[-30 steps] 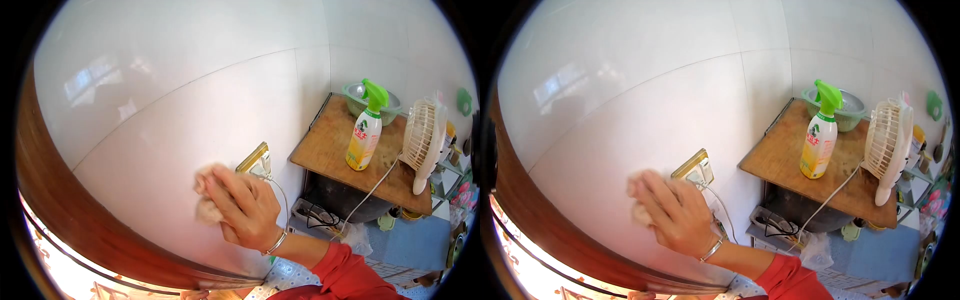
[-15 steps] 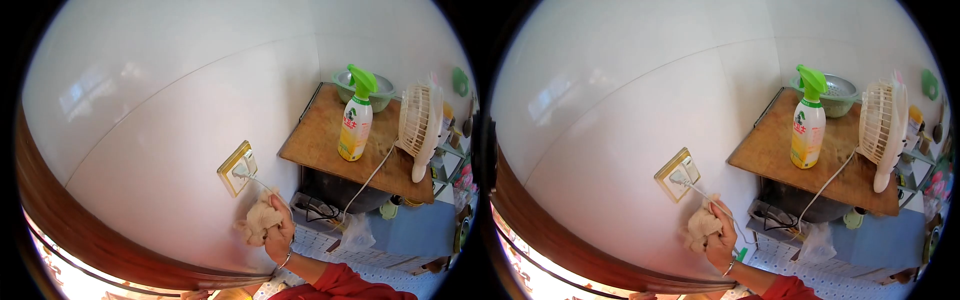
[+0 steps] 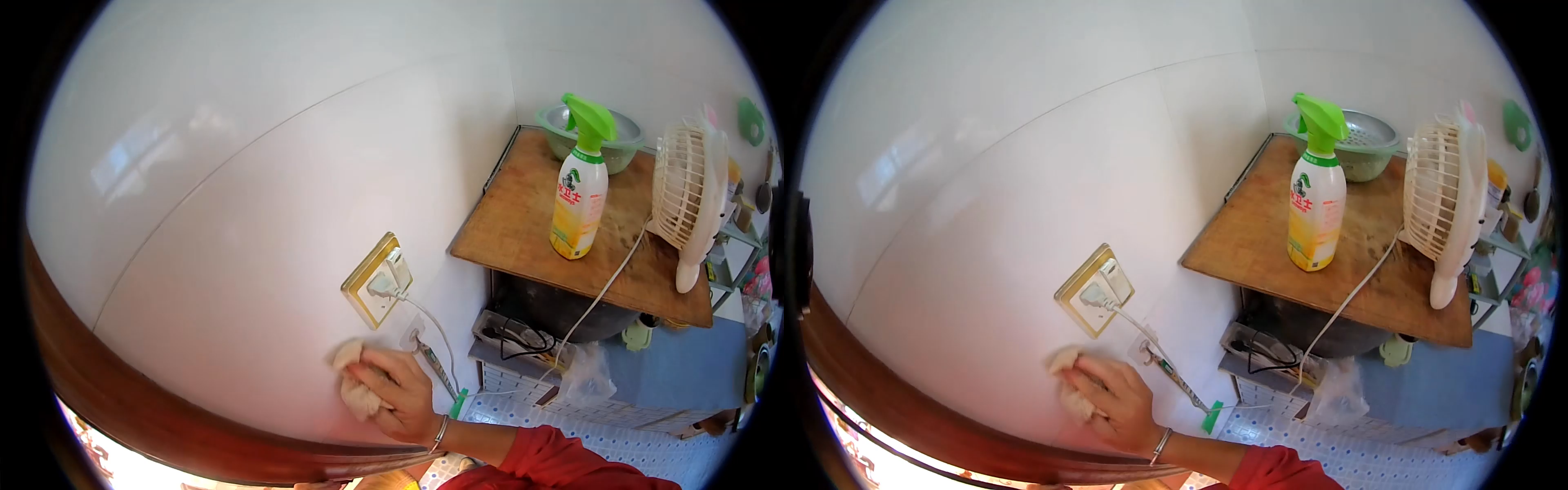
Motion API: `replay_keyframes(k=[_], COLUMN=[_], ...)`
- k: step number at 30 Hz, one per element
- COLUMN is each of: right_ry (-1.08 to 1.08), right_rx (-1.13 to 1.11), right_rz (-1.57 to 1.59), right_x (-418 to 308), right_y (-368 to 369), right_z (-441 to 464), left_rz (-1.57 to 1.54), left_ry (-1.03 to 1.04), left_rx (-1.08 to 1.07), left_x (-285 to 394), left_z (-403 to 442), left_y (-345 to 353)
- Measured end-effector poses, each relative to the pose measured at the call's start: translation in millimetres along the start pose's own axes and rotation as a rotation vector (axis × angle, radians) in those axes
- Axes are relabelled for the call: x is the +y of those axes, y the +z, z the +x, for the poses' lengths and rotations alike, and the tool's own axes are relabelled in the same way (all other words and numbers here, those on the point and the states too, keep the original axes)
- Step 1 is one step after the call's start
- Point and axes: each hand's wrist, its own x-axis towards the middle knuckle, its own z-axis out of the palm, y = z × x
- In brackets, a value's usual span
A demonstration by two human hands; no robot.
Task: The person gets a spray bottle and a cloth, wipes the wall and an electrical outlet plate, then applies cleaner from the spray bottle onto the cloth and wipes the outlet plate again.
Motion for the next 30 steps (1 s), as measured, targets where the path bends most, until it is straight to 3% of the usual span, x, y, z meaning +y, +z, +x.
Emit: replay_keyframes(k=[3, 6, 7, 9, 13, 17, 19, 23, 26, 28, 30], right_ry=[0.008, 0.411, 0.412, 0.421, 0.305, 0.279, 0.264, 0.369, 0.341, 0.163, 0.148], right_rx=[-0.008, 0.351, 0.349, 0.569, 0.383, 0.387, 0.252, 0.228, 0.344, 0.309, 0.286], right_rz=[0.096, 0.378, 0.381, 0.468, 0.255, 0.315, 0.122, 0.204, 0.220, 0.057, -0.008], right_x=[3, 6, 10, 18, 20, 20, 22, 24, 25, 29, 32], right_y=[1, 10, 14, 18, 12, 9, 0, 2, 1, -4, -6], right_z=[-13, -17, -14, 1, 24, 23, 15, -5, -1, 16, 27], left_rz=[0.000, 0.002, 0.002, 0.005, 0.023, 0.014, 0.009, 0.034, 0.019, -0.005, -0.007], left_ry=[0.021, 0.014, 0.009, 0.008, -0.018, -0.020, -0.004, 0.009, 0.008, -0.026, -0.032], left_rx=[0.015, 0.016, 0.014, 0.013, 0.009, 0.011, 0.004, -0.005, 0.030, 0.027, 0.032], left_x=[-2, -3, -4, -2, 0, -3, -2, -1, 1, 6, 8], left_z=[-1, -3, -4, -2, -3, -7, -5, -3, -4, -3, -2], left_y=[1, 1, 0, 0, 1, 1, 0, 0, 2, 3, 4])
